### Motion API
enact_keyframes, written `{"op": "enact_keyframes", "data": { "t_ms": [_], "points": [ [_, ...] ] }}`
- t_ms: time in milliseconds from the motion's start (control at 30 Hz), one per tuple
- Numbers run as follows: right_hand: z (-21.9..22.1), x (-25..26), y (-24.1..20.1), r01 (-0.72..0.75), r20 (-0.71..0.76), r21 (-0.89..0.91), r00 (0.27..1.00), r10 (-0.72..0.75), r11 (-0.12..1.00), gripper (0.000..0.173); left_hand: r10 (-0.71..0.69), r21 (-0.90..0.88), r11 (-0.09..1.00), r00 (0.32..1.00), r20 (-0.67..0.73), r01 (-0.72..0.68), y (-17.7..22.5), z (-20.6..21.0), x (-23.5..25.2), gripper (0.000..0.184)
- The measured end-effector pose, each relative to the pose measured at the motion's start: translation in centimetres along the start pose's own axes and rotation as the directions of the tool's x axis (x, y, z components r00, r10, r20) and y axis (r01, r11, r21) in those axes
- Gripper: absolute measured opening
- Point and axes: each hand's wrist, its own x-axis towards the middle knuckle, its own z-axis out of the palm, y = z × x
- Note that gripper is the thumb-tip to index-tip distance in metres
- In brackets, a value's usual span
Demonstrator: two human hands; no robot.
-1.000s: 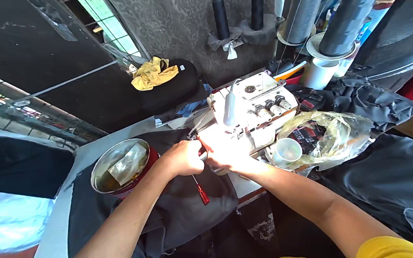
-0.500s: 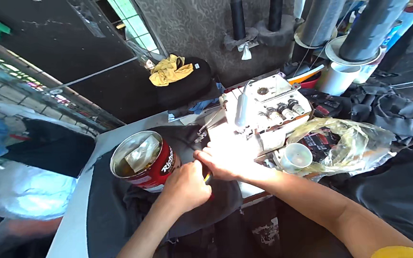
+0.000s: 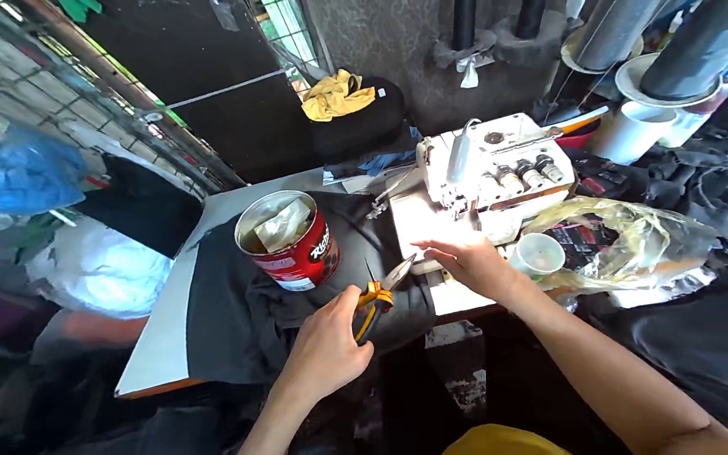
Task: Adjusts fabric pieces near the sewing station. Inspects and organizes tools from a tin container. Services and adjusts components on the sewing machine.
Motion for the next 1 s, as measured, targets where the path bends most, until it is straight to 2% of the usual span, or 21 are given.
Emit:
{"op": "enact_keyframes", "data": {
  "t_ms": [100,233,300,367,467,567,633,700,767,867,900,967,1000],
  "points": [
    [-0.2,-1.3,-0.1,-0.001,-0.072,0.017,0.997,0.002,1.000,0.019,0.055,-0.021,0.998,0.998,0.010,-0.055,0.3,0.8,-0.5,0.054],
    [-1.3,-3.8,0.0,-0.124,-0.104,-0.190,0.989,0.106,0.974,0.017,0.087,-0.053,0.995,0.996,0.020,-0.086,-0.2,2.3,-1.4,0.058],
    [-2.3,-5.0,0.1,-0.203,-0.039,-0.357,0.979,0.202,0.912,0.017,0.097,-0.076,0.992,0.993,-0.063,-0.102,-1.1,2.8,-2.0,0.057],
    [-2.4,-5.8,0.4,-0.247,0.073,-0.471,0.946,0.316,0.847,0.017,0.043,-0.114,0.992,0.988,-0.146,-0.060,-1.8,2.1,-2.3,0.057],
    [-1.0,-6.5,1.4,-0.238,0.075,-0.590,0.935,0.346,0.771,0.034,-0.041,-0.103,0.995,0.963,-0.265,0.014,-2.6,-1.4,-2.1,0.059],
    [-0.7,-6.2,1.2,-0.246,0.016,-0.661,0.940,0.341,0.709,0.035,-0.050,0.046,0.996,0.933,-0.355,0.071,-3.9,-6.7,-1.2,0.065],
    [-0.9,-6.3,0.8,-0.235,-0.011,-0.670,0.952,0.307,0.704,0.021,-0.014,0.202,0.975,0.934,-0.358,0.092,-4.8,-10.5,-0.1,0.066],
    [-1.4,-6.7,0.1,-0.262,-0.008,-0.623,0.944,0.329,0.737,0.011,0.014,0.361,0.925,0.941,-0.339,0.116,-5.7,-13.8,1.8,0.062],
    [-2.4,-7.6,-0.7,-0.312,-0.047,-0.558,0.937,0.346,0.769,0.012,0.044,0.530,0.837,0.949,-0.314,0.137,-7.5,-16.2,4.5,0.057],
    [-4.6,-10.5,-0.5,-0.388,-0.215,-0.506,0.922,0.323,0.771,0.015,0.172,0.725,0.683,0.943,-0.284,0.094,-10.8,-17.0,9.1,0.037],
    [-5.6,-11.5,-0.2,-0.416,-0.264,-0.495,0.908,0.325,0.763,0.017,0.156,0.757,0.646,0.956,-0.249,0.091,-11.2,-16.9,10.6,0.031],
    [-8.0,-13.1,0.4,-0.473,-0.325,-0.482,0.878,0.352,0.737,0.020,-0.100,0.802,0.559,0.977,-0.186,0.210,-9.5,-15.9,12.8,0.021],
    [-9.2,-13.7,0.7,-0.500,-0.344,-0.479,0.863,0.370,0.721,0.021,-0.081,0.808,0.553,0.979,-0.187,0.200,-10.6,-14.9,13.9,0.021]
  ]
}}
